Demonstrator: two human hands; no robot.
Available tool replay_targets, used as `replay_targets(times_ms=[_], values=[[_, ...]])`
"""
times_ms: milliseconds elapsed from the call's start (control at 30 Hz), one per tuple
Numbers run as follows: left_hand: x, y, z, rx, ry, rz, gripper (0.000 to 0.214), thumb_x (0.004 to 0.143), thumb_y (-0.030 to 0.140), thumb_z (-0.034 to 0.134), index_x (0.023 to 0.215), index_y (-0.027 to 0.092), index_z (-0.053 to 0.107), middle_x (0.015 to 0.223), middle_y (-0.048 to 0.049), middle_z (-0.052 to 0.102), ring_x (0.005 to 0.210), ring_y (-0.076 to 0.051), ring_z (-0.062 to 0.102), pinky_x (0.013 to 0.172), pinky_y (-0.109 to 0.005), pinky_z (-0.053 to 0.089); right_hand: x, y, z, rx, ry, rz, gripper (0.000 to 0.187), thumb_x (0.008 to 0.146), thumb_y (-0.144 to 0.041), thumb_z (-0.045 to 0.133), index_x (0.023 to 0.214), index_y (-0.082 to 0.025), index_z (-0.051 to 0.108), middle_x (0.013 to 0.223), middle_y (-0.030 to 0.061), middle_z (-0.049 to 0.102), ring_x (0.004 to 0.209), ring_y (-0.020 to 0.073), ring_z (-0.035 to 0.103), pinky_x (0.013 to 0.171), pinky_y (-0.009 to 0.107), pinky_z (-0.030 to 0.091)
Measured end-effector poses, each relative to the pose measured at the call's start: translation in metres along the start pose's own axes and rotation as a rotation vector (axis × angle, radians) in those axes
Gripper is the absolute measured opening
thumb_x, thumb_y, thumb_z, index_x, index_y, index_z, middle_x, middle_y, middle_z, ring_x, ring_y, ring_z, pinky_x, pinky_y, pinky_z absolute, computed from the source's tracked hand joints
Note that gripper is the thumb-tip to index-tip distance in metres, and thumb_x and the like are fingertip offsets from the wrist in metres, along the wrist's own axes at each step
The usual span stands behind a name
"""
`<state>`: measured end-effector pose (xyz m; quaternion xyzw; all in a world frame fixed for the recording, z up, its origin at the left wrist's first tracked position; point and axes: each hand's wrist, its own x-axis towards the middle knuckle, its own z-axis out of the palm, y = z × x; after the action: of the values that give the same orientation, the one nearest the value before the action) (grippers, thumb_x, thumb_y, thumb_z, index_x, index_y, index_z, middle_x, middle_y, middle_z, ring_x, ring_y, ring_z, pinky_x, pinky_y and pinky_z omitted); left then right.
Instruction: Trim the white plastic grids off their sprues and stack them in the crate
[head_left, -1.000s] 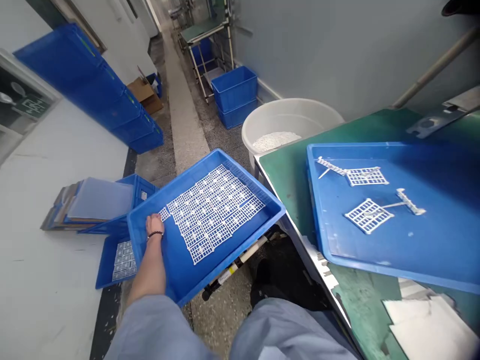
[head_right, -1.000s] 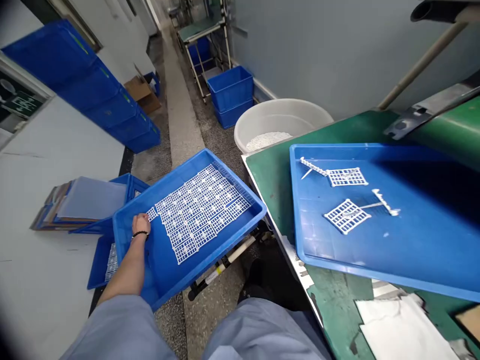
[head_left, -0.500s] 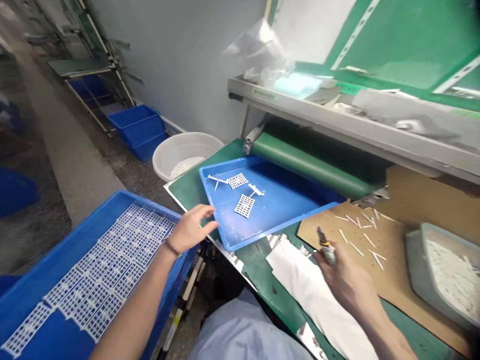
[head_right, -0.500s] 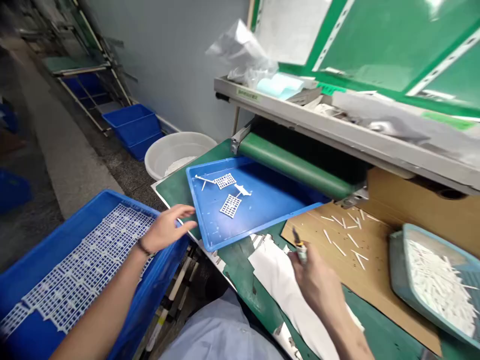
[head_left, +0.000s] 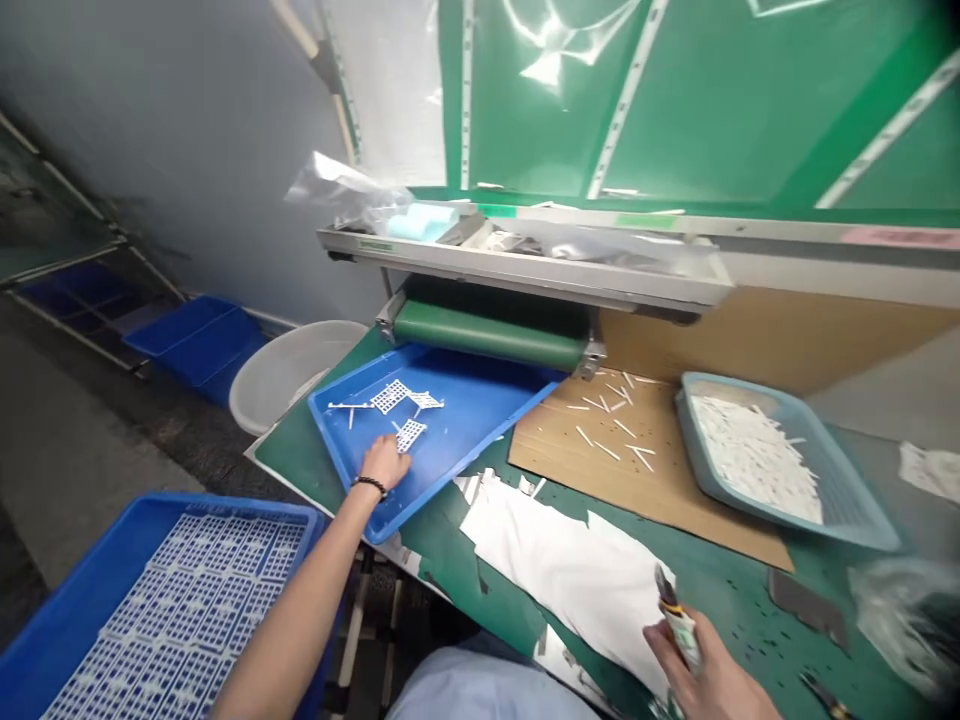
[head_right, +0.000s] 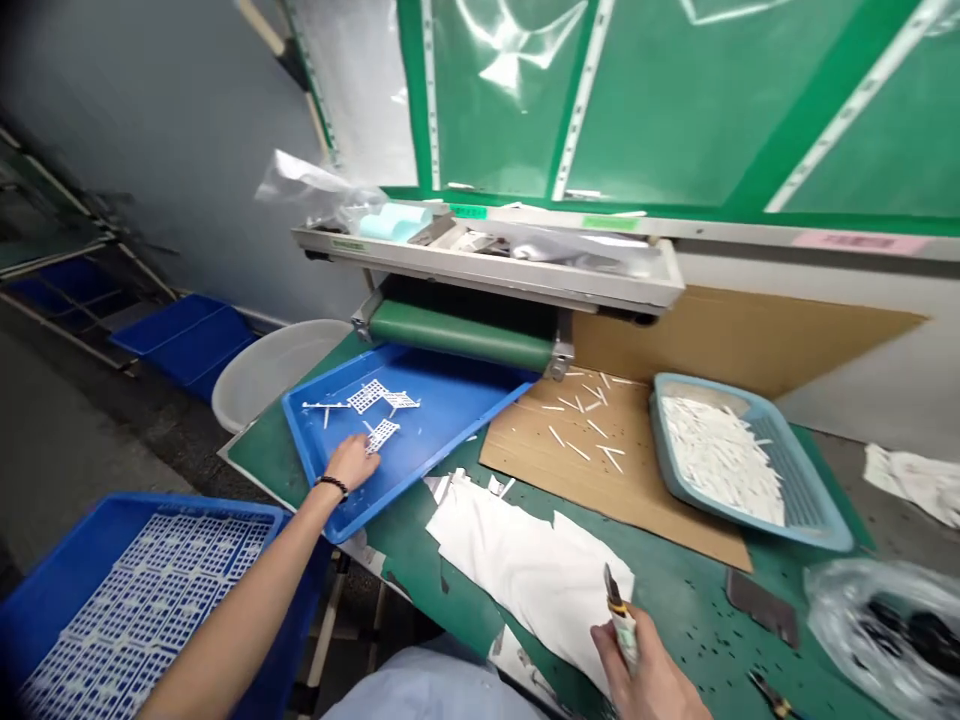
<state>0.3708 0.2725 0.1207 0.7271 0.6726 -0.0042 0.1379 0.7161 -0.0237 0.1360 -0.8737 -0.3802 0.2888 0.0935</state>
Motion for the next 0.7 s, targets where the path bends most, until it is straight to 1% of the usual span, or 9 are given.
replay_targets(times_ms=[100,200,267,300,367,433,533,633,700], values=[[-0.01,-0.01,-0.01,-0.03,0.079,-0.014,0.031,0.085,0.019,0.036,0.101,0.013,0.062,0.099,-0.0166,0.067,0.094,-0.028,0.064,0.084,-0.038,0.047,-0.01,0.002,0.005,0.062,0.015,-0.076,0.044,0.085,-0.059,0.03,0.11,-0.025,0.043,0.09,0.0102,0.067,0.08,0.0285,0.064,0.068,0.032,0.046],[-0.026,-0.008,-0.028,-0.108,0.334,0.034,0.03,0.085,0.021,0.036,0.096,0.014,0.063,0.099,-0.0145,0.067,0.098,-0.027,0.062,0.091,-0.04,0.046,-0.014,-0.016,0.002,0.2,-0.034,-0.199,0.04,0.088,-0.052,0.031,0.115,-0.024,0.04,0.111,0.012,0.063,0.098,0.0263,0.061,0.08,0.032,0.044],[-0.043,0.008,-0.04,-0.215,0.516,0.164,0.027,0.086,0.021,0.038,0.094,0.016,0.063,0.104,-0.0122,0.065,0.104,-0.025,0.06,0.097,-0.04,0.044,-0.014,-0.03,-0.003,0.261,-0.082,-0.259,0.036,0.089,-0.046,0.033,0.117,-0.024,0.039,0.116,0.0125,0.06,0.105,0.0251,0.058,0.085,0.032,0.042],[-0.053,0.021,-0.044,-0.277,0.567,0.253,0.026,0.087,0.021,0.038,0.093,0.017,0.063,0.107,-0.0108,0.064,0.107,-0.023,0.059,0.1,-0.039,0.043,-0.014,-0.037,-0.006,0.28,-0.109,-0.287,0.034,0.09,-0.044,0.033,0.117,-0.023,0.039,0.116,0.0122,0.06,0.105,0.0245,0.058,0.086,0.032,0.042],[-0.073,0.051,-0.04,-0.387,0.555,0.435,0.024,0.088,0.019,0.039,0.093,0.019,0.063,0.112,-0.0087,0.062,0.109,-0.021,0.058,0.101,-0.037,0.043,-0.011,-0.047,-0.011,0.288,-0.153,-0.335,0.03,0.091,-0.039,0.034,0.116,-0.023,0.04,0.111,0.0107,0.061,0.1,0.0236,0.059,0.084,0.032,0.042],[-0.089,0.083,-0.02,-0.458,0.431,0.591,0.026,0.089,0.017,0.039,0.096,0.021,0.063,0.115,-0.0077,0.061,0.11,-0.019,0.058,0.099,-0.035,0.046,-0.007,-0.053,-0.012,0.257,-0.182,-0.365,0.026,0.09,-0.034,0.036,0.113,-0.023,0.042,0.107,0.0092,0.06,0.094,0.0231,0.059,0.081,0.032,0.041],[-0.099,0.117,0.032,-0.523,0.243,0.757,0.032,0.09,0.013,0.035,0.101,0.022,0.063,0.117,-0.0085,0.06,0.111,-0.018,0.058,0.097,-0.033,0.049,0.002,-0.059,-0.009,0.211,-0.229,-0.39,0.02,0.089,-0.029,0.039,0.106,-0.022,0.045,0.106,0.0086,0.059,0.094,0.0225,0.057,0.08,0.031,0.04],[-0.103,0.13,0.076,-0.573,0.15,0.805,0.036,0.09,0.011,0.031,0.108,0.021,0.061,0.124,-0.0103,0.057,0.117,-0.018,0.055,0.1,-0.034,0.047,0.015,-0.057,-0.003,0.215,-0.311,-0.374,0.016,0.086,-0.026,0.042,0.1,-0.02,0.047,0.1,0.0073,0.061,0.089,0.0204,0.057,0.077,0.029,0.039],[-0.108,0.132,0.09,-0.593,0.084,0.793,0.036,0.09,0.013,0.035,0.119,0.019,0.055,0.134,-0.012,0.05,0.125,-0.02,0.049,0.104,-0.037,0.044,0.024,-0.049,0.0,0.227,-0.369,-0.319,0.016,0.084,-0.026,0.044,0.098,-0.019,0.048,0.095,0.0063,0.063,0.084,0.0194,0.058,0.076,0.028,0.04]])
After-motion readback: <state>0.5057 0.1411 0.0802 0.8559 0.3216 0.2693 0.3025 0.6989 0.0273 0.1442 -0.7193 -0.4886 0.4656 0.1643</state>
